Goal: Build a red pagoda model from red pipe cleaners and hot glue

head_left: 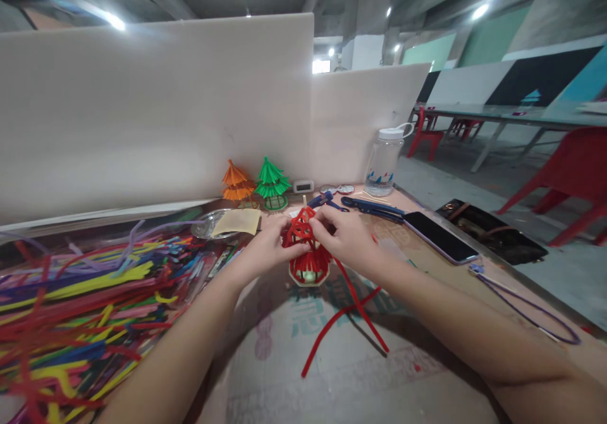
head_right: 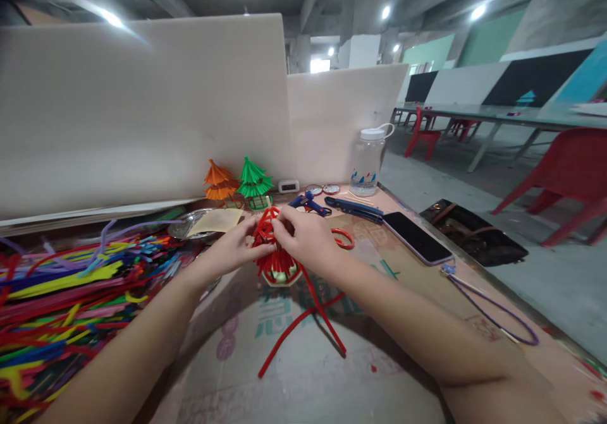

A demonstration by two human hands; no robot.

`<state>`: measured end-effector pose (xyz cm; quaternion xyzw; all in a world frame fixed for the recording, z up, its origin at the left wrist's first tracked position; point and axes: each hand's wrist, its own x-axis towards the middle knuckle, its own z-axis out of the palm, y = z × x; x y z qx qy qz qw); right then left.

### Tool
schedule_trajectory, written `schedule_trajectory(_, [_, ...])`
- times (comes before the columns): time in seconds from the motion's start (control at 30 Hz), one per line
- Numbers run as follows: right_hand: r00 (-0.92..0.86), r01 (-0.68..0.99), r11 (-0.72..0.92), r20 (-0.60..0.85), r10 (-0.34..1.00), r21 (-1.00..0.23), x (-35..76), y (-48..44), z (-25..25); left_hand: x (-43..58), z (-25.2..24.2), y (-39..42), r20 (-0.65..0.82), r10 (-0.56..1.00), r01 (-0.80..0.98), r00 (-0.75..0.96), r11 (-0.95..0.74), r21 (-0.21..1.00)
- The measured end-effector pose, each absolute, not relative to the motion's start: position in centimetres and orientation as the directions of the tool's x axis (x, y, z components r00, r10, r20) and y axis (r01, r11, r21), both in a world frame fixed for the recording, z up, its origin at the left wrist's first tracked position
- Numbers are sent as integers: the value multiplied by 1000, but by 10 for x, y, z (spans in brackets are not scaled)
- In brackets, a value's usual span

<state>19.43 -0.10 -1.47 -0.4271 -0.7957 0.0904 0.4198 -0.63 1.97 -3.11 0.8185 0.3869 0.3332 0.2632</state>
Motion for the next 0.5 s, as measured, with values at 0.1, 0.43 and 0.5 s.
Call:
schedule_trajectory(0.1, [-285,602,623,595,751,-499,195,-1,-16,-6,-32,20,344,809,452,477,-561,694])
schedule_trajectory(0.43, [-291,595,623,586,756,-508,194,-2,-13,-6,-30,19,330,821,484,465,-548,682])
schedule_trajectory(0.5, [-288,596,620,585,758,-510,194,-2,-12,-6,-31,19,333,823,477,460,-546,689])
